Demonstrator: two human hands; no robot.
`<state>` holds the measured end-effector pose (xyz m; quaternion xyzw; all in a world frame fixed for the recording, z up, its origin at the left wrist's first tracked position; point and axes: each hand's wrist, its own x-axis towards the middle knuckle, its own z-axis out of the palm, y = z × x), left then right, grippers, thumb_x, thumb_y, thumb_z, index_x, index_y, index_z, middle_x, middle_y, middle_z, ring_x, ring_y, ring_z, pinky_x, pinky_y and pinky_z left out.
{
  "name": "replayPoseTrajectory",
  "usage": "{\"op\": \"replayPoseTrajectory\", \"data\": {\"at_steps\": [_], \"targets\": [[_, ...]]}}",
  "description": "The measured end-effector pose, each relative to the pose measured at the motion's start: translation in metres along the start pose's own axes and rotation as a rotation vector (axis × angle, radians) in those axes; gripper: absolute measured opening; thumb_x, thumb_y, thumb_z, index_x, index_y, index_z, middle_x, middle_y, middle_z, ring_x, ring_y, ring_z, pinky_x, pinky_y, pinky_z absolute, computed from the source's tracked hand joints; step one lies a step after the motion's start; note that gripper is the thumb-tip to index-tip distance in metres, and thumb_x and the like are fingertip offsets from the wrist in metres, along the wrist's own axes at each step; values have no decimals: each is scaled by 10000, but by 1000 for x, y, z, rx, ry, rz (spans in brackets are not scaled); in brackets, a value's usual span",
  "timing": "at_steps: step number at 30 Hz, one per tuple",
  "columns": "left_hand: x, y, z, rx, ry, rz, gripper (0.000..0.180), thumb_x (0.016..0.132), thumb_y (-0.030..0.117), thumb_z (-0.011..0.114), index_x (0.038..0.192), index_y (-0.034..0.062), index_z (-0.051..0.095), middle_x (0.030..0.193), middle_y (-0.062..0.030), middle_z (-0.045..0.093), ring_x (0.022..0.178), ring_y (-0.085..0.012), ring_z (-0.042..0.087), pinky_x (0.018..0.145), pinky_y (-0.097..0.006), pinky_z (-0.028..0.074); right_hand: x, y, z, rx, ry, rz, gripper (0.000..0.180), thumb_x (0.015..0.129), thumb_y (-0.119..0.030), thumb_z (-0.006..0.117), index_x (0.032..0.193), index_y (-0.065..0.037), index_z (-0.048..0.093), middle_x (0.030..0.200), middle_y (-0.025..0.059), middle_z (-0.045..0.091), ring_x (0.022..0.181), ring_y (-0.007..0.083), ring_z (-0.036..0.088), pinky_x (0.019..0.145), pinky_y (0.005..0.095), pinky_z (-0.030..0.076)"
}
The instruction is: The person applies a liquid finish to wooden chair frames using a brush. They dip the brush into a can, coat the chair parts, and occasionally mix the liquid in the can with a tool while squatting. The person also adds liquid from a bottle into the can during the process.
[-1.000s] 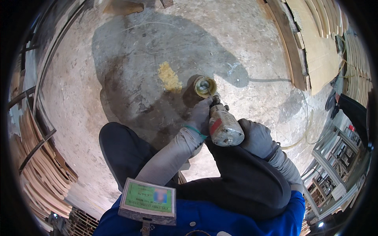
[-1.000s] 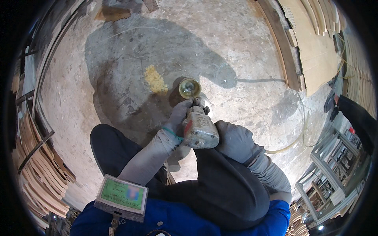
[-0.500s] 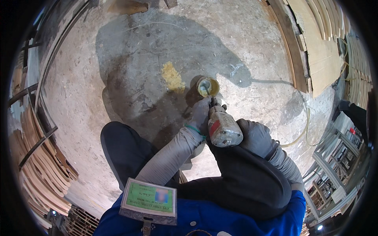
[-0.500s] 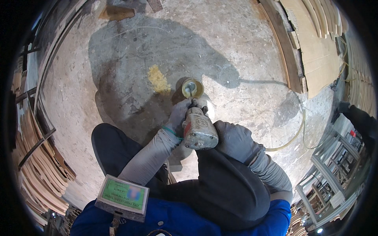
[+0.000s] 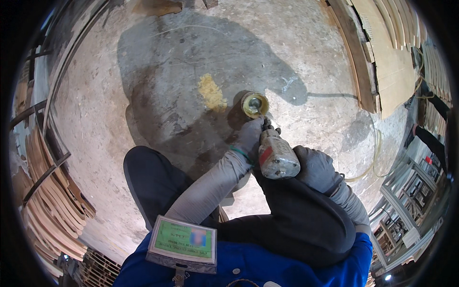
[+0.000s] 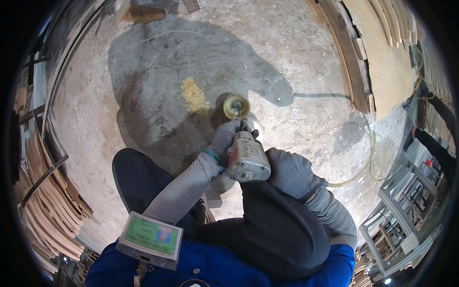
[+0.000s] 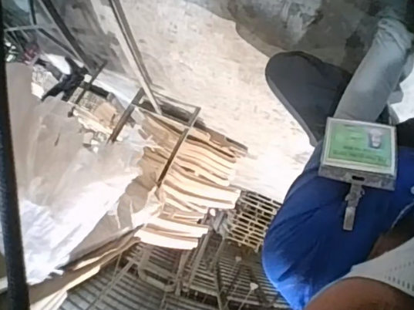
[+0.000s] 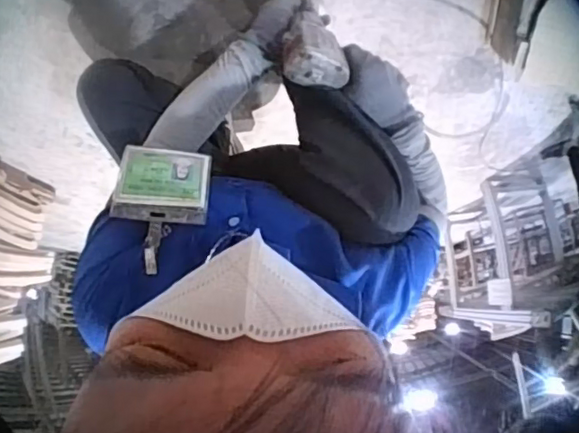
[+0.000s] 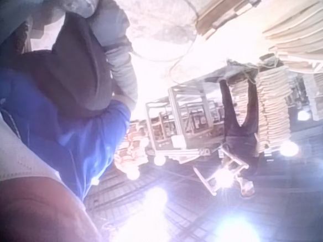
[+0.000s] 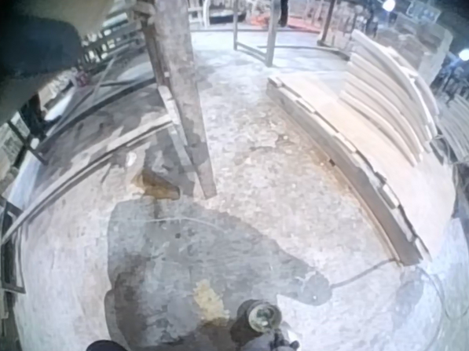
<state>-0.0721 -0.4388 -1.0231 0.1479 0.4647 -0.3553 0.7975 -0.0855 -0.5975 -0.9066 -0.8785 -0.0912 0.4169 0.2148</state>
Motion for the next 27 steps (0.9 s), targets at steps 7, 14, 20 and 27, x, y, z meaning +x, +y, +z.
{"op": "replayPoseTrajectory", "data": {"at_steps": [7, 14, 20, 27], "targets": [[3, -1, -16, 70, -44, 64, 209, 924, 226, 455, 806, 63, 512, 689, -48, 513, 647, -201, 566, 601, -326, 496, 2, -3, -1, 4, -32, -33, 383, 737, -411, 616, 854, -57, 529, 765, 170, 606, 718, 357, 608, 630, 453, 470], [1, 5, -23, 58, -65, 55, 263, 937, 272, 456, 904, 33, 559, 775, -76, 598, 683, -181, 616, 621, -321, 541, 7, -6, 3, -67, 3, -81, 353, 747, -387, 603, 849, -58, 525, 757, 165, 611, 712, 352, 615, 622, 455, 477], [1, 3, -13, 107, -91, 91, 247, 936, 275, 466, 907, 48, 560, 769, -60, 595, 679, -166, 614, 611, -299, 537, 6, -2, 2, -139, 2, -54, 335, 760, -367, 593, 843, -50, 525, 735, 160, 608, 682, 338, 620, 593, 431, 487], [6, -8, -6, 112, 36, 93, 206, 928, 227, 446, 788, 85, 499, 690, -25, 488, 629, -156, 529, 600, -304, 487, -2, -1, -7, -85, 25, -89, 317, 768, -366, 589, 819, -59, 526, 726, 148, 600, 682, 323, 619, 592, 425, 486]]}}
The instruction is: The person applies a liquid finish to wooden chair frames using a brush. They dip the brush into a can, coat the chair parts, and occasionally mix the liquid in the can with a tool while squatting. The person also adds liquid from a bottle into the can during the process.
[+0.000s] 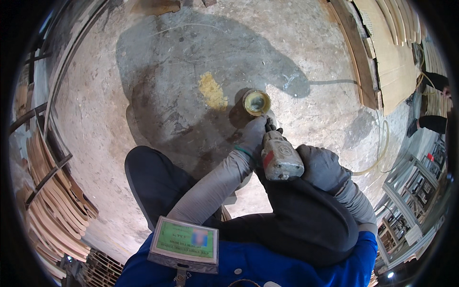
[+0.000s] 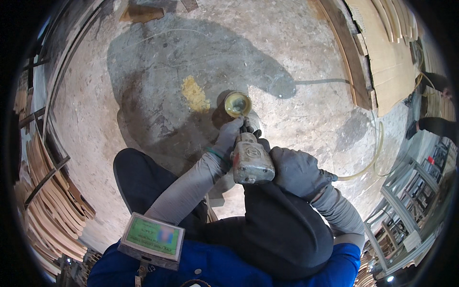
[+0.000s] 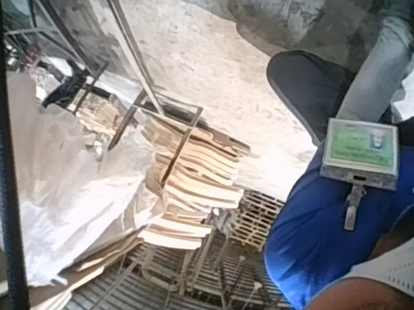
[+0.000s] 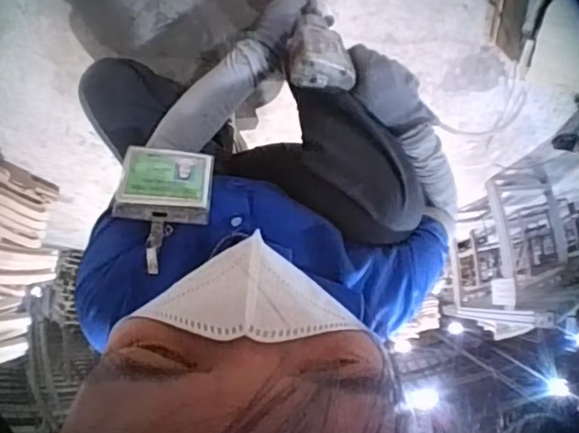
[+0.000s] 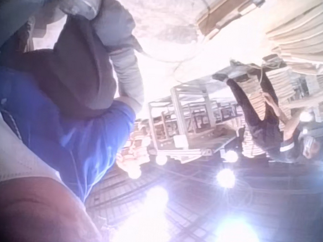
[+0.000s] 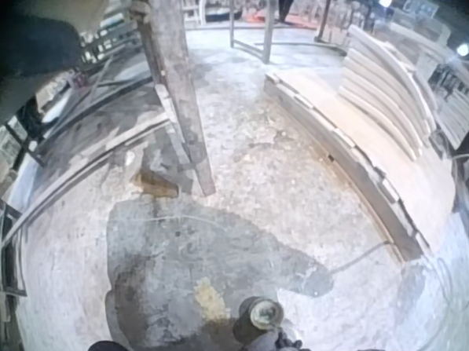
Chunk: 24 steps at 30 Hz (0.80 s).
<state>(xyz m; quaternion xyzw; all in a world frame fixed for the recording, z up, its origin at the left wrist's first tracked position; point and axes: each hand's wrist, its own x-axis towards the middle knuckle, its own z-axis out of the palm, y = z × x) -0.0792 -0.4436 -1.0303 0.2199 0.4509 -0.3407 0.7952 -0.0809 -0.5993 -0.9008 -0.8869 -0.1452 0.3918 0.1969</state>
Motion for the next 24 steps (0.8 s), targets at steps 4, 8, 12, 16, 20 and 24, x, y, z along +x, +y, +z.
{"op": "replayPoseTrajectory", "data": {"at_steps": [4, 8, 12, 16, 20, 24], "targets": [[11, -4, -15, 201, -39, 99, 200, 913, 209, 452, 764, 83, 499, 670, -25, 477, 620, -153, 522, 603, -296, 490, 0, 3, 0, 4, -40, -8, 336, 765, -383, 591, 825, -59, 521, 720, 139, 590, 682, 327, 616, 590, 427, 484], [1, -4, -11, 109, -34, 80, 217, 911, 220, 451, 750, 85, 508, 675, -24, 494, 611, -148, 520, 588, -279, 479, 1, 4, 3, 4, -49, -45, 349, 767, -392, 586, 843, -59, 514, 731, 138, 595, 685, 329, 616, 588, 429, 483], [-7, 4, -10, 84, 8, 63, 217, 914, 223, 449, 772, 77, 522, 695, -33, 524, 606, -154, 537, 578, -291, 488, 5, 2, 4, -11, -57, -69, 359, 768, -400, 583, 855, -59, 511, 736, 139, 603, 679, 334, 615, 580, 436, 482], [-8, 8, -16, 61, -84, 60, 209, 918, 227, 462, 832, 53, 539, 722, -56, 559, 629, -168, 580, 586, -314, 522, 8, 2, 6, -56, -33, -96, 349, 768, -390, 582, 855, -58, 512, 724, 144, 602, 662, 331, 613, 566, 436, 481], [-5, 13, -19, 58, -90, 37, 240, 913, 250, 484, 893, 27, 569, 760, -83, 614, 648, -174, 622, 582, -312, 544, 9, 2, 10, -114, 8, -98, 317, 772, -362, 575, 851, -62, 513, 705, 140, 596, 638, 317, 613, 540, 422, 479], [-3, 17, -9, 56, -55, -68, 244, 934, 243, 441, 800, 51, 512, 696, -50, 523, 629, -191, 583, 563, -330, 517, 11, 0, 5, -50, -86, 18, 374, 731, -408, 612, 863, -63, 549, 780, 146, 607, 731, 334, 618, 638, 437, 471]]}}
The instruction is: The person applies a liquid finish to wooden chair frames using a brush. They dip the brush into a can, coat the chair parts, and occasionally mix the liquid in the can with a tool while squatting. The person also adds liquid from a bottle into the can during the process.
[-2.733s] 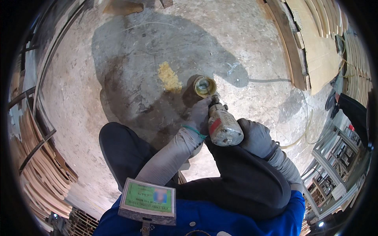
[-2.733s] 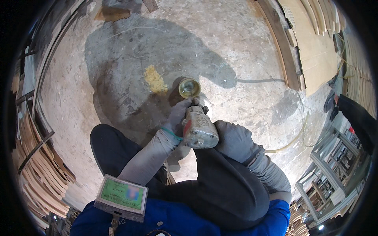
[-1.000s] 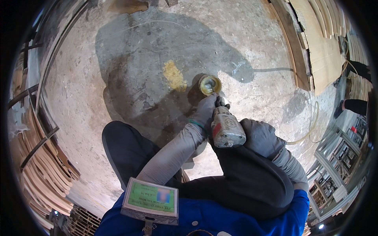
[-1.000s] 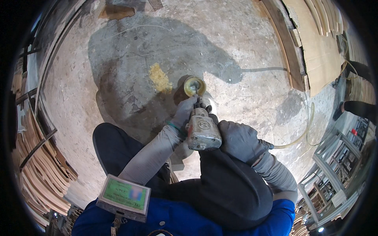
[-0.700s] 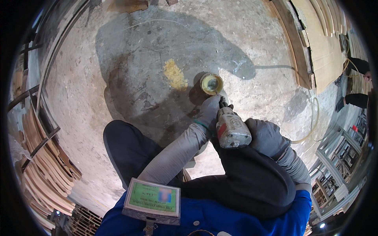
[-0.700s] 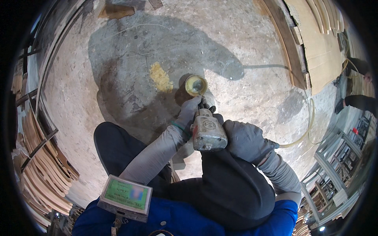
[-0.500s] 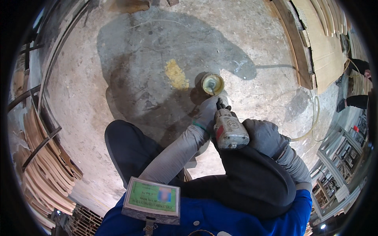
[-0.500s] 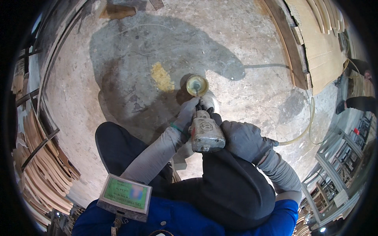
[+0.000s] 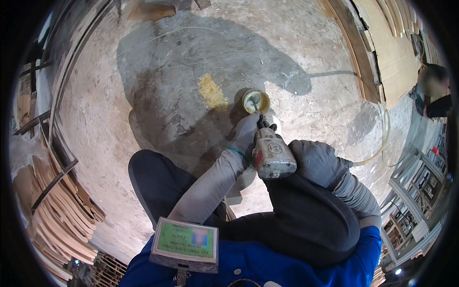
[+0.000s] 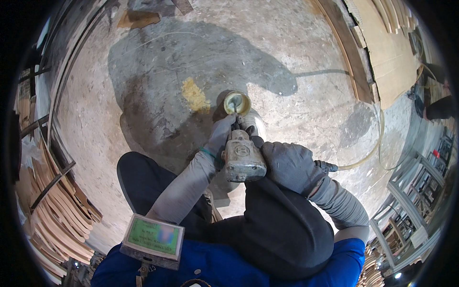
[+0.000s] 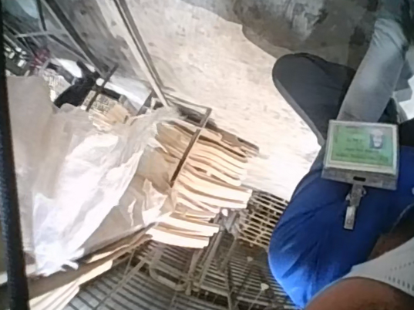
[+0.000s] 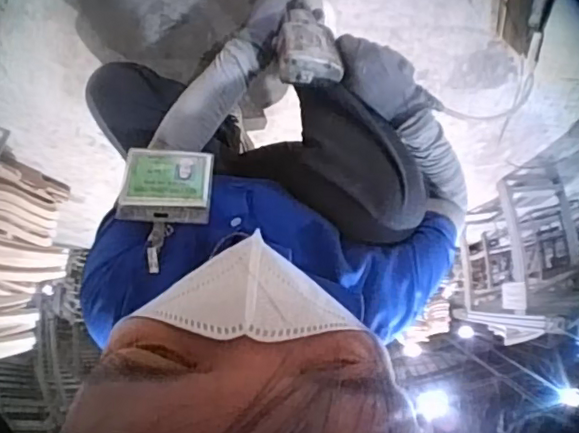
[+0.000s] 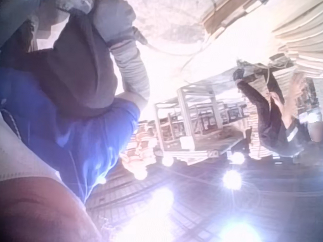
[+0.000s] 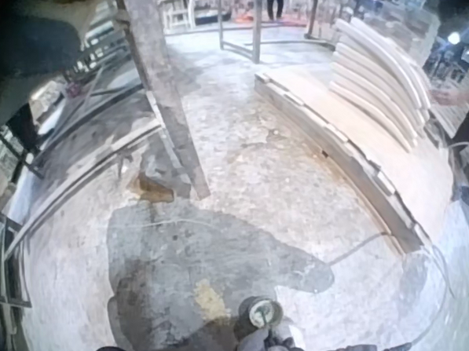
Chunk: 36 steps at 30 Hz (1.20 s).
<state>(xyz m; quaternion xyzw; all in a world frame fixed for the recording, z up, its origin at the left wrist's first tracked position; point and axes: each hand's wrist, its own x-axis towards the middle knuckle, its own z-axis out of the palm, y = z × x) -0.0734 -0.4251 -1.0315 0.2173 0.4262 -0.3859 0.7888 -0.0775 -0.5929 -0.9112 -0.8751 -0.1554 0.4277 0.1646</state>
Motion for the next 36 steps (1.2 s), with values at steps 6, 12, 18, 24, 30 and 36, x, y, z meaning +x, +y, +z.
{"op": "replayPoseTrajectory", "data": {"at_steps": [6, 12, 18, 24, 30, 36], "targets": [[-7, 2, 17, 54, 73, 59, 238, 943, 240, 435, 813, 54, 508, 696, -52, 514, 641, -194, 585, 619, -325, 524, -2, 4, 0, 61, -5, 41, 379, 729, -406, 622, 866, -61, 550, 783, 148, 608, 740, 348, 615, 642, 441, 472], [1, -4, 20, -8, 89, 50, 243, 947, 237, 428, 816, 52, 517, 693, -40, 512, 641, -176, 569, 621, -322, 515, -8, 10, 3, 1, 151, -74, 305, 778, -344, 566, 858, -53, 521, 717, 145, 604, 647, 319, 618, 557, 412, 488], [11, -13, 7, 50, 10, 112, 246, 936, 250, 449, 798, 59, 516, 690, -23, 493, 613, -144, 536, 613, -309, 505, -11, 10, 2, 10, 108, -66, 311, 778, -351, 569, 864, -55, 523, 718, 149, 601, 663, 322, 618, 575, 417, 487], [5, -17, 2, 19, 28, 110, 247, 928, 260, 461, 778, 74, 527, 702, -21, 510, 598, -127, 514, 587, -284, 483, -11, 10, 2, 35, 58, -66, 339, 763, -377, 585, 864, -58, 532, 728, 149, 599, 679, 334, 612, 593, 430, 479], [-7, -13, 0, -10, 6, 95, 251, 933, 264, 441, 802, 72, 539, 721, -39, 546, 599, -141, 542, 573, -285, 490, -5, 2, -2, 12, 7, -38, 379, 732, -413, 604, 846, -56, 549, 751, 163, 604, 711, 354, 610, 635, 444, 475], [-12, -2, 5, 44, -18, 71, 197, 924, 241, 483, 849, 69, 544, 760, -26, 557, 666, -138, 587, 615, -282, 520, -3, 3, -3, 16, 22, -50, 372, 738, -405, 600, 852, -55, 546, 757, 161, 606, 713, 353, 611, 635, 442, 479]]}}
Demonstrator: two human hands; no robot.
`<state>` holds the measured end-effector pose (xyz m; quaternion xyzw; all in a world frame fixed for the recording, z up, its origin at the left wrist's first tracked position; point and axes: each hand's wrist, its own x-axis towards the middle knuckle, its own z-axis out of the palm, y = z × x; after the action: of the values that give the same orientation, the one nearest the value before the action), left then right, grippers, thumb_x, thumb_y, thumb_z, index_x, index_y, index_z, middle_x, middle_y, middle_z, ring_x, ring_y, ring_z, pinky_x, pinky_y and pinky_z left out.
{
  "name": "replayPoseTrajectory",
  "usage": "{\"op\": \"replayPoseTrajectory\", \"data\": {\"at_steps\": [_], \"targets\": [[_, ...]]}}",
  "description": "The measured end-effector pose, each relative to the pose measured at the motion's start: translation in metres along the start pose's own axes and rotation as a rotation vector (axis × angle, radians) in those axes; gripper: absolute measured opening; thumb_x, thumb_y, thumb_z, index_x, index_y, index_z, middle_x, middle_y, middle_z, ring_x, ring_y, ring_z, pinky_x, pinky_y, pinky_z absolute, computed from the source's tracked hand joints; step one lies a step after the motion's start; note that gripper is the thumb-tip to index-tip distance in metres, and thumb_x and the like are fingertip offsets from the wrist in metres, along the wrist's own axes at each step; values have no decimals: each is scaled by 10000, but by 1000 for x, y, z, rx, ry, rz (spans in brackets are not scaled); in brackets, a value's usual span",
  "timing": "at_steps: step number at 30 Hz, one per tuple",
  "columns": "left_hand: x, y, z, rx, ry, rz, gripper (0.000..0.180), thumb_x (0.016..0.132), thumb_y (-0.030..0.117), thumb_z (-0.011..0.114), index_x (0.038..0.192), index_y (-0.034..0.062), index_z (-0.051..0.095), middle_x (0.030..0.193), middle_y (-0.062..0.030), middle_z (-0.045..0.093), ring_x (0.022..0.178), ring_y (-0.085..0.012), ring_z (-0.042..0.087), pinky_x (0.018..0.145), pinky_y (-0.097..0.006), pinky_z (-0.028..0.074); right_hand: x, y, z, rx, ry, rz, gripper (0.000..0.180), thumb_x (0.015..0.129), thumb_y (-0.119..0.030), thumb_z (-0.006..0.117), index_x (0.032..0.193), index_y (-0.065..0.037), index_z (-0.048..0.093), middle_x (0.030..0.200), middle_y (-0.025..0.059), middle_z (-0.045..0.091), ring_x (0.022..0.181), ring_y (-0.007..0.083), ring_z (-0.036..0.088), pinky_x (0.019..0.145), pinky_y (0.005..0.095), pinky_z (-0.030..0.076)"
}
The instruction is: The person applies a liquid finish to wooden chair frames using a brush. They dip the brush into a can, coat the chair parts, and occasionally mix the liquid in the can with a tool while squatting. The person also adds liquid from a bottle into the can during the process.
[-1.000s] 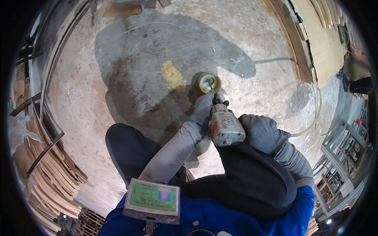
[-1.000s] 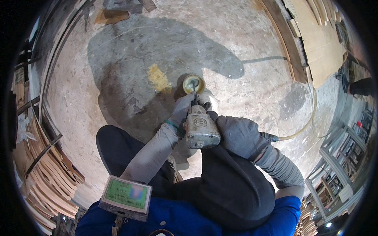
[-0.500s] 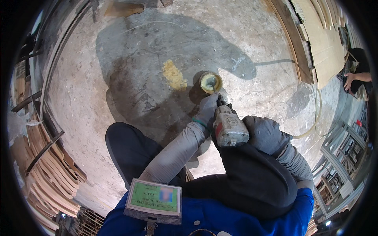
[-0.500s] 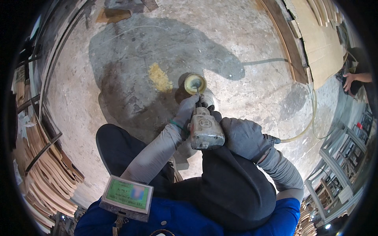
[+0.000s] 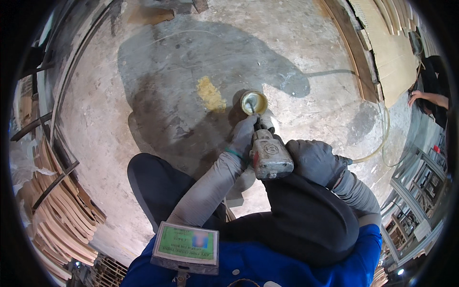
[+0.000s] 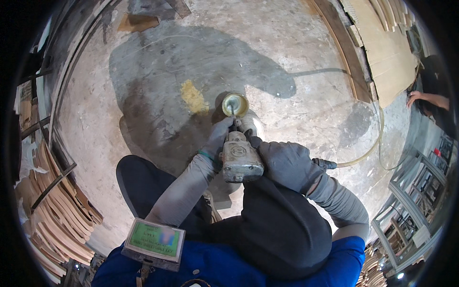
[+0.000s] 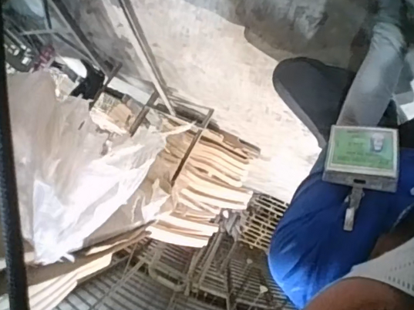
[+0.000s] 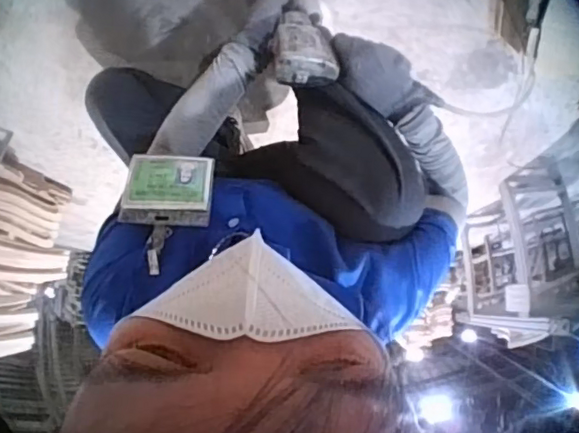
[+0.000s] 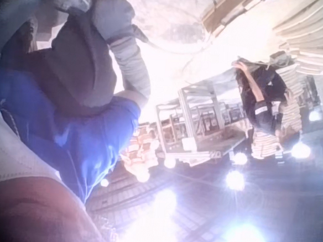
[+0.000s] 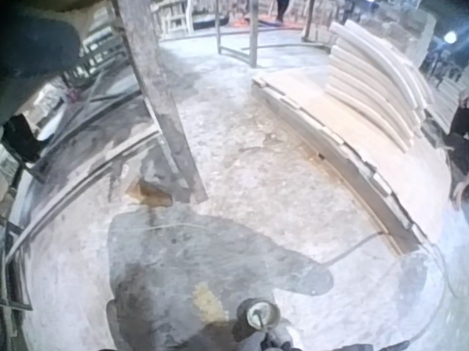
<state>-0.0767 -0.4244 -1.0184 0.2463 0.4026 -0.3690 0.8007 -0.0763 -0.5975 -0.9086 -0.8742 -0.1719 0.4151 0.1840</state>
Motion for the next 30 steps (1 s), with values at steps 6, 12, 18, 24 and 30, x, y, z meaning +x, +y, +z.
{"op": "replayPoseTrajectory", "data": {"at_steps": [6, 12, 18, 24, 30], "targets": [[5, 1, 13, 29, 114, -10, 240, 939, 249, 430, 837, 54, 525, 713, -52, 528, 655, -194, 600, 580, -325, 519, -1, 2, -1, 53, 14, 7, 372, 735, -410, 612, 858, -66, 546, 774, 150, 611, 725, 344, 616, 630, 439, 480], [6, -6, 14, -38, 52, -17, 236, 939, 235, 434, 821, 49, 518, 710, -54, 520, 664, -206, 596, 585, -336, 518, -6, 8, 0, 51, 4, 39, 380, 732, -415, 616, 860, -64, 547, 772, 152, 613, 728, 346, 617, 630, 440, 479], [11, -10, 2, 8, -8, 41, 246, 934, 268, 460, 823, 61, 534, 706, -49, 543, 626, -177, 584, 582, -323, 520, -6, 8, -2, -3, -1, 5, 381, 742, -415, 610, 876, -63, 558, 744, 157, 610, 718, 347, 616, 624, 436, 481], [9, -7, -7, -18, -14, 30, 251, 924, 287, 483, 837, 59, 542, 743, -67, 580, 624, -177, 598, 593, -310, 532, -3, 6, 0, 22, 42, -60, 390, 746, -422, 605, 886, -60, 562, 731, 158, 606, 701, 344, 613, 617, 436, 483], [4, -2, 12, -110, -2, -2, 231, 913, 264, 504, 852, 43, 533, 717, -64, 560, 631, -194, 601, 605, -316, 535, -3, 4, 1, 31, 66, -10, 388, 741, -432, 603, 838, -61, 545, 721, 159, 603, 697, 351, 612, 610, 450, 473]]}}
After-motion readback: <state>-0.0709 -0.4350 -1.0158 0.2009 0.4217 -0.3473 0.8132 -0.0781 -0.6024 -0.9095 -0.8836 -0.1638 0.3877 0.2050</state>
